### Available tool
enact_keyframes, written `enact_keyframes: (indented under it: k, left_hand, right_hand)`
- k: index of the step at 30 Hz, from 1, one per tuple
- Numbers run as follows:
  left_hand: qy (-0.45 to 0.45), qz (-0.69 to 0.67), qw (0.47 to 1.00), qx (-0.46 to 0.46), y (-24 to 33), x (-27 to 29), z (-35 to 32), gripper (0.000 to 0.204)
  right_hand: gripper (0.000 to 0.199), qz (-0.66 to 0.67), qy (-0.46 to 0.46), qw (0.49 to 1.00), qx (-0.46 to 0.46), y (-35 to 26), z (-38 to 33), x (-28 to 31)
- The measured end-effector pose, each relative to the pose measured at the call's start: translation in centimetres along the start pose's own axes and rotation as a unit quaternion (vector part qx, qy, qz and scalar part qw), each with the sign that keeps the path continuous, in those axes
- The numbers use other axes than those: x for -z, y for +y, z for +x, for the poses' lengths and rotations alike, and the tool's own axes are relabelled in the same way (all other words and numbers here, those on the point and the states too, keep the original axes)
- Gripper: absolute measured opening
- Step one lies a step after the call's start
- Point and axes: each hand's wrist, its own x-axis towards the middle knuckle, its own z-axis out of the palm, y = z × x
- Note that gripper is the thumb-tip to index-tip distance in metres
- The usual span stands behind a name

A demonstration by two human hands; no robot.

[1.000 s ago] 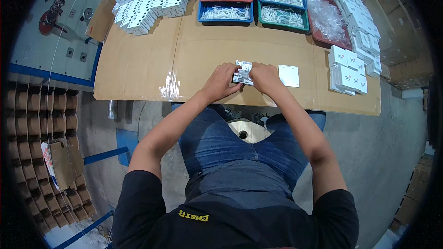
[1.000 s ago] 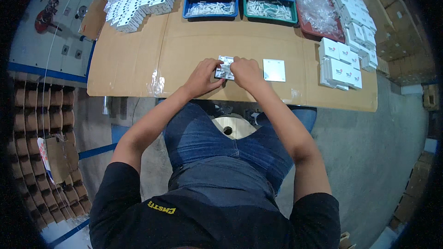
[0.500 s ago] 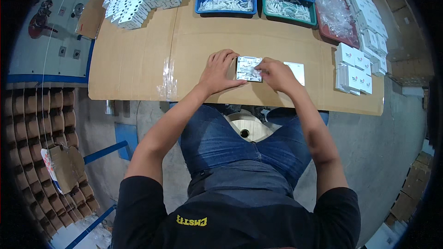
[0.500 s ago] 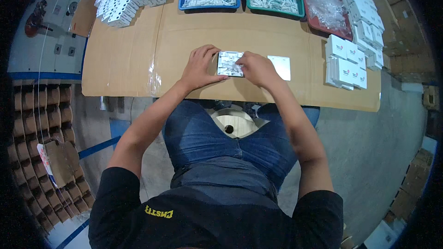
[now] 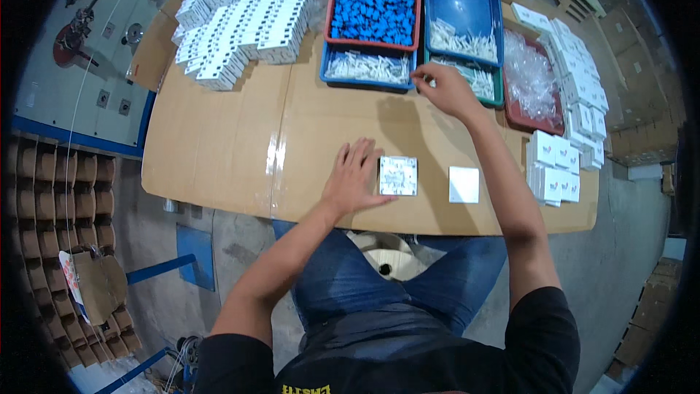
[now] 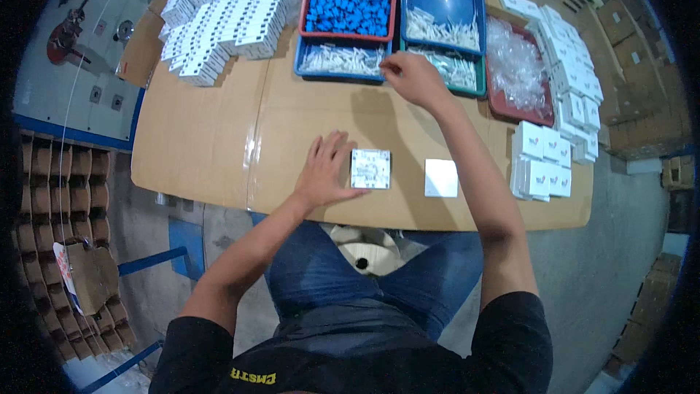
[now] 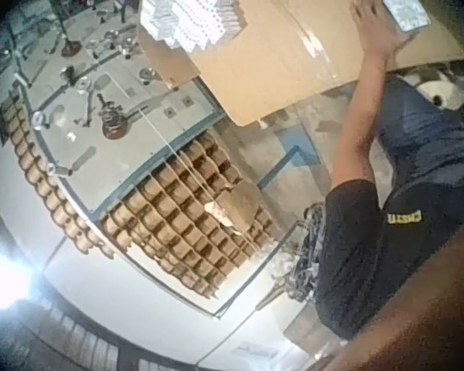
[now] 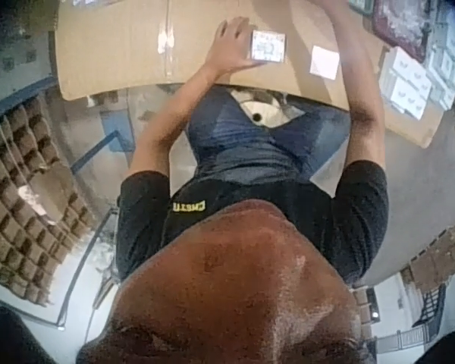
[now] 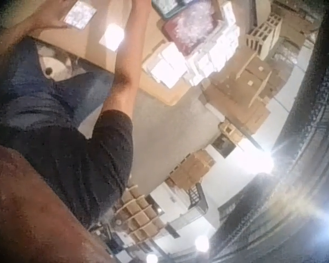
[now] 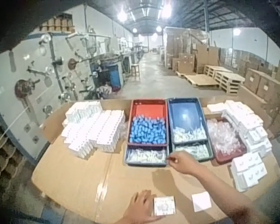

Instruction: Pack small components into white boxes and organize them on a workstation.

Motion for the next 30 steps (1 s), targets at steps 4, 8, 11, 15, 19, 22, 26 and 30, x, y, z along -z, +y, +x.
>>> enact_keyframes:
  k: [4,8,11,15,19,22,26,30]
  left_hand:
    - [-0.015,0.009,1.000,0.015,0.2,0.5,0.0,0.101]
    - [-0.026,0.009,0.999,0.023,0.2,1.0,0.5,0.102]
    - [-0.032,-0.004,0.999,0.025,0.3,0.9,1.0,0.102]
    - [-0.032,-0.018,0.999,0.023,0.2,1.1,1.2,0.103]
    - [-0.052,-0.013,0.998,0.042,0.0,1.4,0.9,0.103]
    - [-0.066,-0.015,0.997,0.044,-0.1,1.5,1.0,0.102]
    - [-0.068,-0.001,0.997,0.033,0.1,1.3,1.1,0.098]
    - [-0.080,0.003,0.996,0.025,0.7,1.0,1.2,0.095]
  right_hand:
    - [0.024,-0.102,0.076,0.991,0.043,1.4,10.4,-0.6]
    - [0.025,-0.148,0.125,0.979,0.057,1.8,19.9,-1.6]
    - [0.025,-0.198,0.176,0.959,0.097,3.7,25.5,-2.3]
    - [0.029,-0.261,0.174,0.947,0.069,4.3,29.9,-3.6]
    - [0.034,-0.281,0.138,0.948,0.061,3.9,31.5,-5.4]
    - [0.035,-0.255,0.170,0.950,0.055,4.6,32.0,-5.5]
    - [0.033,-0.078,0.179,0.980,0.026,5.5,31.9,-3.9]
    - [0.031,0.251,0.151,0.955,0.041,5.5,28.3,-1.6]
